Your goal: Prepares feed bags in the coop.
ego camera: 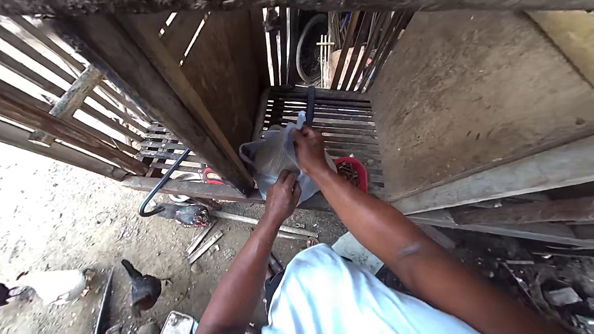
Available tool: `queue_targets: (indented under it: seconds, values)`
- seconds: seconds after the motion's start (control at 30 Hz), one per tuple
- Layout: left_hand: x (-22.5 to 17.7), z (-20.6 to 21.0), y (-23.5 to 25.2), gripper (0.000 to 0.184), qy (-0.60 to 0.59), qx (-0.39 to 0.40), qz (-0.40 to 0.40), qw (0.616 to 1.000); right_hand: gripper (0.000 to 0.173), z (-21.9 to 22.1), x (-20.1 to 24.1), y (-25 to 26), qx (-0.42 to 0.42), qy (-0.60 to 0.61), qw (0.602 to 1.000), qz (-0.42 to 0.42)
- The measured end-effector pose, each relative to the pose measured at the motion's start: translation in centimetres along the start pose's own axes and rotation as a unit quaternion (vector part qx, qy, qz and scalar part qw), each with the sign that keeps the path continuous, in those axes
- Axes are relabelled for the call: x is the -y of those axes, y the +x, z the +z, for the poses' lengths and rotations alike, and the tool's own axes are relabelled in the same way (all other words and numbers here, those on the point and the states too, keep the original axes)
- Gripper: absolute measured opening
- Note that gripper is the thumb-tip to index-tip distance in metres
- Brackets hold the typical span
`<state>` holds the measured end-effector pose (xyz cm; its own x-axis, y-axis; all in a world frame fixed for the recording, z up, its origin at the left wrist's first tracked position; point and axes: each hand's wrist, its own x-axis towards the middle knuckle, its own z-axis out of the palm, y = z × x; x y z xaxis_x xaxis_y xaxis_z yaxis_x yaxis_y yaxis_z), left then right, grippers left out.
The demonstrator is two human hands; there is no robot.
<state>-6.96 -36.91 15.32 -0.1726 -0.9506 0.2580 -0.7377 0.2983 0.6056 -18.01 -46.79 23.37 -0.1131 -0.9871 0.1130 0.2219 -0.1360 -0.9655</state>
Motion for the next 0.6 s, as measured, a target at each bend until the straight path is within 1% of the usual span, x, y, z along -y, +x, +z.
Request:
queue_targets:
  seconds: [0.07, 0.13, 0.2, 0.27, 0.33, 0.4, 0.43, 0.47, 0.53, 0.6]
  values:
    - [0.2, 0.4, -0.2, 0.025, 0.015, -0.012, 0.026, 0.999, 0.019, 0.0, 0.5, 0.4, 0.022, -0.006, 1.0, -0.007]
    - [0.2, 1.2, -0.5, 0.024, 0.037, -0.019, 0.037, 0.998, 0.019, -0.1, 1.6, 1.0, 0.063, -0.005, 0.997, -0.032]
    - [0.3, 2.3, -1.0, 0.025, 0.07, 0.024, 0.047, 0.996, 0.018, 0.2, 3.2, 1.4, 0.104, -0.033, 0.992, -0.071]
    - [0.6, 3.7, -1.6, 0.027, 0.105, 0.09, 0.047, 0.989, 0.019, 0.6, 5.1, 2.3, 0.111, -0.05, 0.987, -0.101]
    - [1.2, 4.7, -1.8, 0.033, 0.105, 0.13, 0.009, 0.986, 0.02, 0.3, 6.8, 4.0, 0.105, -0.035, 0.986, -0.125]
    - [1.8, 4.7, -1.9, 0.046, 0.097, 0.135, -0.054, 0.985, 0.019, -0.9, 8.5, 5.6, 0.112, -0.029, 0.982, -0.151]
    - [2.0, 4.5, -1.9, 0.05, 0.098, 0.122, -0.082, 0.984, 0.018, -1.7, 9.3, 6.2, 0.122, -0.039, 0.978, -0.163]
    - [2.2, 4.0, -1.9, 0.047, 0.093, 0.09, -0.1, 0.987, 0.017, -2.7, 10.1, 6.7, 0.138, -0.059, 0.973, -0.174]
    - [2.4, 2.3, -2.0, 0.031, 0.062, 0.001, -0.112, 0.992, 0.015, -4.7, 11.1, 7.6, 0.171, -0.121, 0.957, -0.202]
    - [2.6, -0.9, -1.8, 0.026, -0.002, -0.077, -0.137, 0.988, 0.016, -6.5, 11.5, 8.5, 0.205, -0.201, 0.932, -0.221]
